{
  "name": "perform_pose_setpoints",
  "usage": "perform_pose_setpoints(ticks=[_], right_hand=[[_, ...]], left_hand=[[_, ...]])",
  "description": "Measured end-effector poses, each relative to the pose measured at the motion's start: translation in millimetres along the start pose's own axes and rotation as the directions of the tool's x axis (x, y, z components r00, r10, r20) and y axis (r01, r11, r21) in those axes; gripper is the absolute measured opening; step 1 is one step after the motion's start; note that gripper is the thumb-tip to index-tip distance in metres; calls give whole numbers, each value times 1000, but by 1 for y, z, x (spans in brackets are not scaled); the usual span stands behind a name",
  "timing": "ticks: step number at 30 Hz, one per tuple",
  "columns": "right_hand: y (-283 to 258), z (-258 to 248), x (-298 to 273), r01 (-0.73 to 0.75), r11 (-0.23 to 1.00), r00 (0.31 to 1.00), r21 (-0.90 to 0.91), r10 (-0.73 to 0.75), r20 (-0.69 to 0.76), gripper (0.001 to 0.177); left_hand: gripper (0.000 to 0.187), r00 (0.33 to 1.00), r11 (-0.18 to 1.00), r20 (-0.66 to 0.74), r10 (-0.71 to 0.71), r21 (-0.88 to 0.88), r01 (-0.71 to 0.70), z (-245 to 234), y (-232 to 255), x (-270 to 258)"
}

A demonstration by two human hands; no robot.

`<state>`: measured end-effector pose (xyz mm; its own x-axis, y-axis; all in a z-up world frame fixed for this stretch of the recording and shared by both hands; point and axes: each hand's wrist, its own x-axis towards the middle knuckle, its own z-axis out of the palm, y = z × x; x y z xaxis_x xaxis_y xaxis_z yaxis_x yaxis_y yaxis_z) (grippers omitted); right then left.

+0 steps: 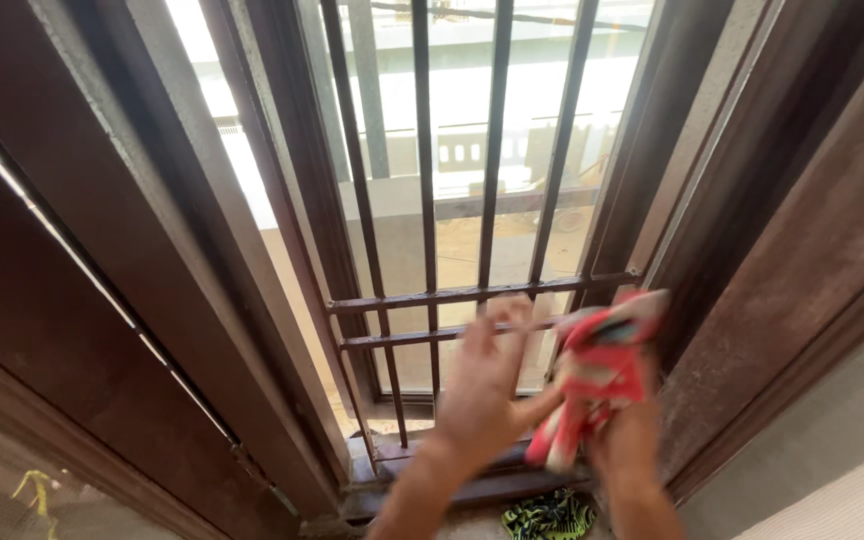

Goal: The person wipes the glass and metal bars of a window using a red cloth. They systematically clean each vertical bar and the glass panes between them, moving from top to bottom and across the window frame.

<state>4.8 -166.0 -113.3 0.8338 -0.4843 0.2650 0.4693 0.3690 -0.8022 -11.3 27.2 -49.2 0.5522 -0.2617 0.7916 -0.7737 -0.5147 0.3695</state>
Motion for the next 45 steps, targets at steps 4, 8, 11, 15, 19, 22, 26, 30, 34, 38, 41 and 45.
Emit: perform_pose_setpoints(ticks=[4, 8, 11, 15, 19, 22, 26, 30, 34, 38, 41, 45], right_hand=[[-80, 93, 18, 537, 842, 824, 45, -536, 182, 36], [-91, 167, 75, 778, 492, 625, -390, -670, 402, 36], [-65, 177, 95, 753, 332, 621, -568, -643, 447, 34], [-25, 163, 106, 711, 311, 659, -631, -609, 442, 38], [9, 137, 78, 589, 367, 785, -720, -473, 401, 36], [15, 129, 66, 742, 189, 595, -643, -628, 502, 31], [5, 127, 55, 794, 87, 490, -602, -678, 548, 34], [0, 114, 38, 811, 61, 484, -582, -627, 610, 50], [10, 98, -15, 547, 253, 837, -798, -181, 516, 15], [-30, 92, -27, 867, 210, 467, -451, -657, 591, 32], [-82, 91, 24, 804, -111, 281, -584, -795, 538, 21], [-96, 112, 93, 603, 60, 664, -796, -591, 458, 55]], left_hand=[[75, 893, 881, -433, 125, 462, 101, -20, -46, 50], [81, 752, 617, -525, 400, 761, 203, -21, -99, 90], [83, 830, 625, -475, 292, 752, 210, -6, -108, 79], [80, 857, 663, -445, 258, 727, 178, 0, -111, 69], [74, 840, 675, -465, 279, 718, 173, -2, -108, 73], [73, 836, 662, -470, 284, 727, 184, -3, -107, 73], [74, 844, 644, -460, 276, 740, 193, -3, -108, 72], [74, 841, 662, -467, 275, 726, 187, -1, -113, 73], [76, 831, 669, -475, 290, 721, 179, 1, -115, 73], [77, 831, 666, -471, 295, 726, 175, 1, -117, 71], [77, 832, 664, -476, 284, 724, 187, 0, -118, 70], [78, 820, 648, -494, 290, 732, 212, 4, -119, 71]])
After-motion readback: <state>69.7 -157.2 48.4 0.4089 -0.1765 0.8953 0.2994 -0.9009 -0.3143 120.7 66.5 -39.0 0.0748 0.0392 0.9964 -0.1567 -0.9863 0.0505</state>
